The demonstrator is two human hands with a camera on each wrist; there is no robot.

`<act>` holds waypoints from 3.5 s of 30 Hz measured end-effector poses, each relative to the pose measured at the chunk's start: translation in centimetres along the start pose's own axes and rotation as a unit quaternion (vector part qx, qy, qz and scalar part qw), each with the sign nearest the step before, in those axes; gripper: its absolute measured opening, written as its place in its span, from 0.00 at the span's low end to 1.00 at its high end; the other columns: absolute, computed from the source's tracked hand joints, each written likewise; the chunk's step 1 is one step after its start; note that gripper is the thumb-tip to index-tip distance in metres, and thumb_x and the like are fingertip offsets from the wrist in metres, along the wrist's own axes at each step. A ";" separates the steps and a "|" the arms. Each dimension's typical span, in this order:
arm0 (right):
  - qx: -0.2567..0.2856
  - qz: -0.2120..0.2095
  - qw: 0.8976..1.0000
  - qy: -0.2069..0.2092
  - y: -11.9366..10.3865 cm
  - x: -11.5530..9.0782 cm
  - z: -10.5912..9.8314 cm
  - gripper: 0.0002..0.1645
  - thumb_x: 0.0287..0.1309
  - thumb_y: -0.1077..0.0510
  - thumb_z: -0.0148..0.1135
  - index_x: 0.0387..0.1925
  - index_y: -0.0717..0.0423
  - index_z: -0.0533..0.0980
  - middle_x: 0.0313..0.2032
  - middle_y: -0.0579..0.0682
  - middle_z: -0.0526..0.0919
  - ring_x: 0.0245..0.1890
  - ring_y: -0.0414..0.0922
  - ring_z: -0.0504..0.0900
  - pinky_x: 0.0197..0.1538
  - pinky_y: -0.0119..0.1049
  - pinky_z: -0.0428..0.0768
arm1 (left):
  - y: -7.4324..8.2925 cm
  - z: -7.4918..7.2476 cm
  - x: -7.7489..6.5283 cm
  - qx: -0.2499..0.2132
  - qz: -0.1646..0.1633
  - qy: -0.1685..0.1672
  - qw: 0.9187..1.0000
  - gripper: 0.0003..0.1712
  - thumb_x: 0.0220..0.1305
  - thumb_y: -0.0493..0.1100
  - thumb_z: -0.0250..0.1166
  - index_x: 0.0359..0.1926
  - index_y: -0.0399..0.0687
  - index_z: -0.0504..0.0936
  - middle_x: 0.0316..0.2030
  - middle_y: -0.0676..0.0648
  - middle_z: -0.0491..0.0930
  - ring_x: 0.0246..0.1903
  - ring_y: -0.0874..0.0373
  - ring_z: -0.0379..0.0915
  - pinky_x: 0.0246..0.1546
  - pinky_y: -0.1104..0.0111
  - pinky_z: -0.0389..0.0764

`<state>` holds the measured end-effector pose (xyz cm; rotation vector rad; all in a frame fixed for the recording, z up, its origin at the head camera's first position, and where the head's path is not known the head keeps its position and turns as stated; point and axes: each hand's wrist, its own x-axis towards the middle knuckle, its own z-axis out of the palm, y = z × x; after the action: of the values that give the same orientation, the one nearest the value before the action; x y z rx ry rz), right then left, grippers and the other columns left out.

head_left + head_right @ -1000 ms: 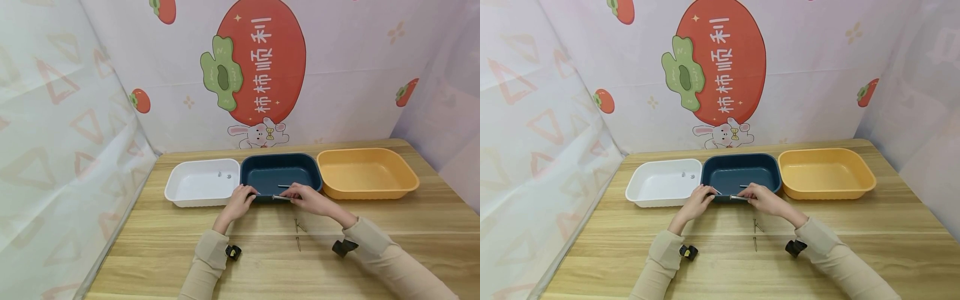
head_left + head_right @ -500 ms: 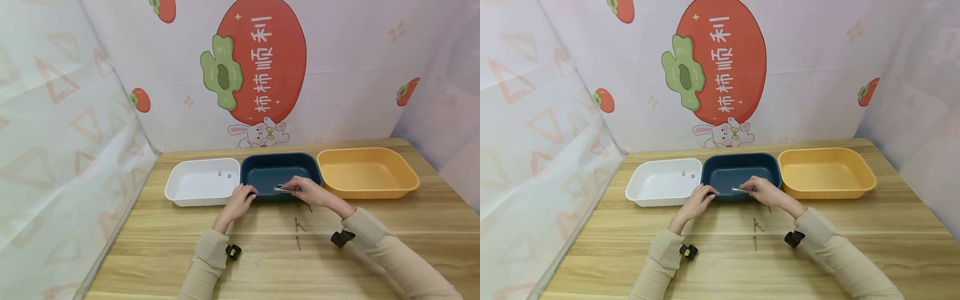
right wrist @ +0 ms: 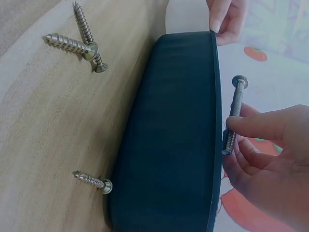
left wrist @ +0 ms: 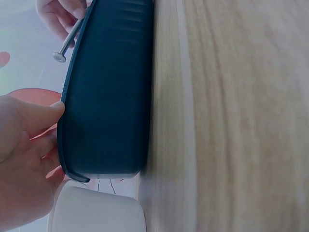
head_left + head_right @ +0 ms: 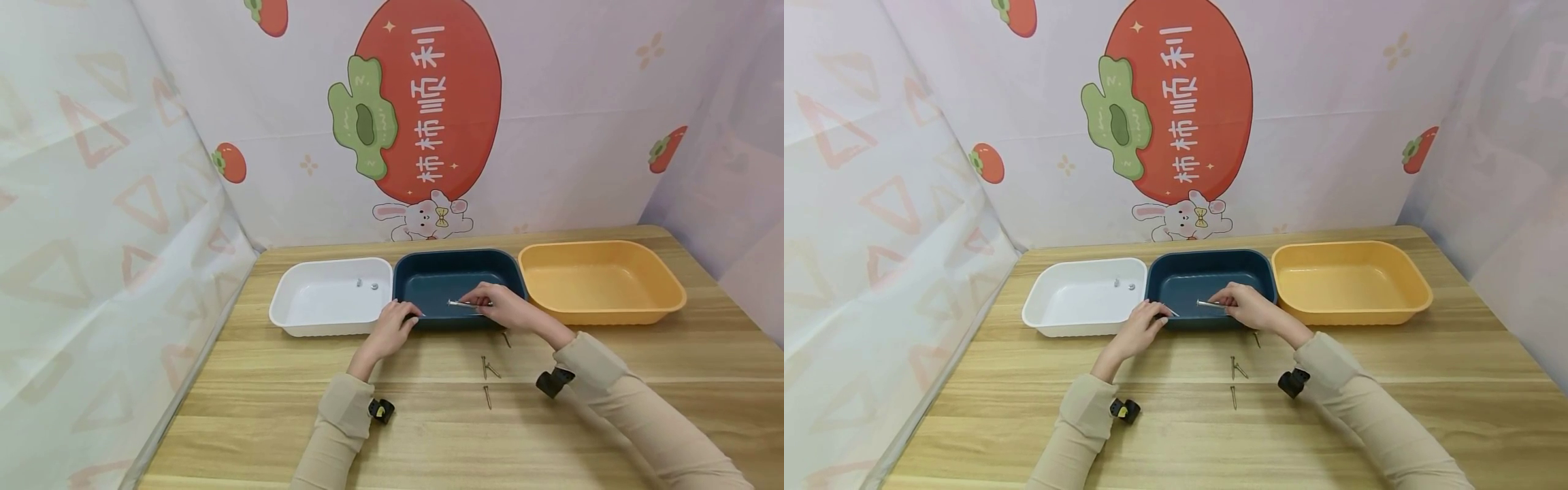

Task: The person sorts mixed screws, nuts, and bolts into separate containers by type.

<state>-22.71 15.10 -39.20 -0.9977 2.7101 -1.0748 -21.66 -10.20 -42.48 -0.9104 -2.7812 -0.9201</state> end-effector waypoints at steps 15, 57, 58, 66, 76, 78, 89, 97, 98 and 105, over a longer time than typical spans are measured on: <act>0.011 0.036 0.998 0.051 0.3 0.2 0.0 0.16 0.51 0.70 0.57 0.45 0.66 0.75 0.39 0.58 0.75 0.39 0.50 0.74 0.43 0.45 0.74 | -0.1 0.1 0.0 -0.005 0.002 -0.003 1.000 0.08 0.62 0.34 0.52 0.39 0.37 0.75 0.38 0.43 0.76 0.45 0.48 0.68 0.60 0.57 0.53; -0.041 0.102 0.982 0.155 3.7 -9.7 -5.0 0.15 0.58 0.64 0.53 0.45 0.69 0.73 0.42 0.65 0.76 0.43 0.59 0.73 0.45 0.55 0.69 | 6.2 2.2 1.2 0.029 0.103 -0.024 0.994 0.09 0.59 0.41 0.58 0.42 0.47 0.77 0.42 0.51 0.75 0.46 0.59 0.69 0.51 0.72 0.66; -0.045 0.103 0.981 0.157 3.8 -9.9 -5.1 0.15 0.57 0.64 0.53 0.45 0.69 0.73 0.42 0.65 0.77 0.43 0.59 0.73 0.44 0.55 0.69 | 6.3 2.3 1.2 0.034 0.104 -0.030 0.994 0.09 0.59 0.41 0.58 0.42 0.48 0.78 0.42 0.51 0.75 0.46 0.60 0.69 0.51 0.73 0.66; -0.071 0.105 0.975 0.182 4.6 -11.9 -6.1 0.15 0.56 0.64 0.56 0.44 0.68 0.74 0.40 0.64 0.78 0.39 0.32 0.72 0.43 0.40 0.72 | 6.8 2.6 1.7 0.066 0.116 -0.079 0.988 0.11 0.58 0.42 0.59 0.43 0.49 0.78 0.42 0.52 0.76 0.47 0.61 0.69 0.50 0.74 0.66; -0.087 0.110 0.966 0.217 5.5 -14.0 -6.8 0.14 0.53 0.64 0.59 0.42 0.67 0.75 0.40 0.66 0.77 0.39 0.15 0.59 0.37 0.16 0.64 | 6.8 2.9 2.3 0.076 0.109 -0.147 0.980 0.12 0.58 0.42 0.58 0.45 0.51 0.77 0.42 0.54 0.75 0.46 0.63 0.69 0.48 0.76 0.67; -0.093 0.107 0.964 0.224 5.8 -14.4 -6.9 0.14 0.52 0.64 0.59 0.41 0.67 0.75 0.39 0.66 0.77 0.39 0.13 0.58 0.37 0.15 0.63 | 6.8 3.0 2.4 0.078 0.107 -0.160 0.978 0.13 0.58 0.42 0.58 0.45 0.51 0.77 0.42 0.54 0.75 0.46 0.64 0.69 0.48 0.76 0.67; -0.120 0.088 0.957 0.248 7.2 -15.7 -7.5 0.10 0.47 0.67 0.62 0.35 0.67 0.77 0.34 0.54 0.80 0.40 0.11 0.57 0.36 0.14 0.60 | 6.4 3.9 2.7 0.065 0.125 -0.204 0.969 0.13 0.58 0.39 0.58 0.46 0.48 0.76 0.41 0.52 0.75 0.41 0.65 0.70 0.42 0.81 0.68; -0.130 0.055 0.955 0.261 7.7 -15.8 -7.5 0.08 0.42 0.72 0.63 0.30 0.66 0.78 0.30 0.28 0.75 0.38 0.11 0.60 0.37 0.11 0.60 | 5.8 4.8 2.8 0.045 0.127 -0.220 0.966 0.13 0.59 0.36 0.56 0.46 0.47 0.76 0.42 0.51 0.74 0.40 0.65 0.69 0.41 0.83 0.66; -0.134 0.054 0.954 0.262 7.8 -15.8 -7.5 0.08 0.41 0.73 0.63 0.29 0.66 0.78 0.30 0.28 0.75 0.37 0.11 0.60 0.36 0.11 0.60 | 5.7 4.9 2.8 0.044 0.129 -0.222 0.966 0.13 0.58 0.35 0.56 0.45 0.46 0.76 0.42 0.51 0.74 0.40 0.65 0.69 0.41 0.83 0.66; -0.118 0.087 0.956 0.253 8.2 -16.1 -7.7 0.07 0.46 0.71 0.61 0.31 0.65 0.79 0.30 0.23 0.72 0.36 0.11 0.60 0.34 0.12 0.62 | 5.5 5.8 2.8 0.023 0.131 -0.226 0.965 0.13 0.56 0.35 0.58 0.44 0.45 0.77 0.38 0.49 0.74 0.37 0.64 0.69 0.39 0.84 0.66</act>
<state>-16.58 33.63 -41.36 -0.5365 3.3228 -1.1189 -20.22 -1.90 -43.66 -1.6108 -2.9058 -0.6699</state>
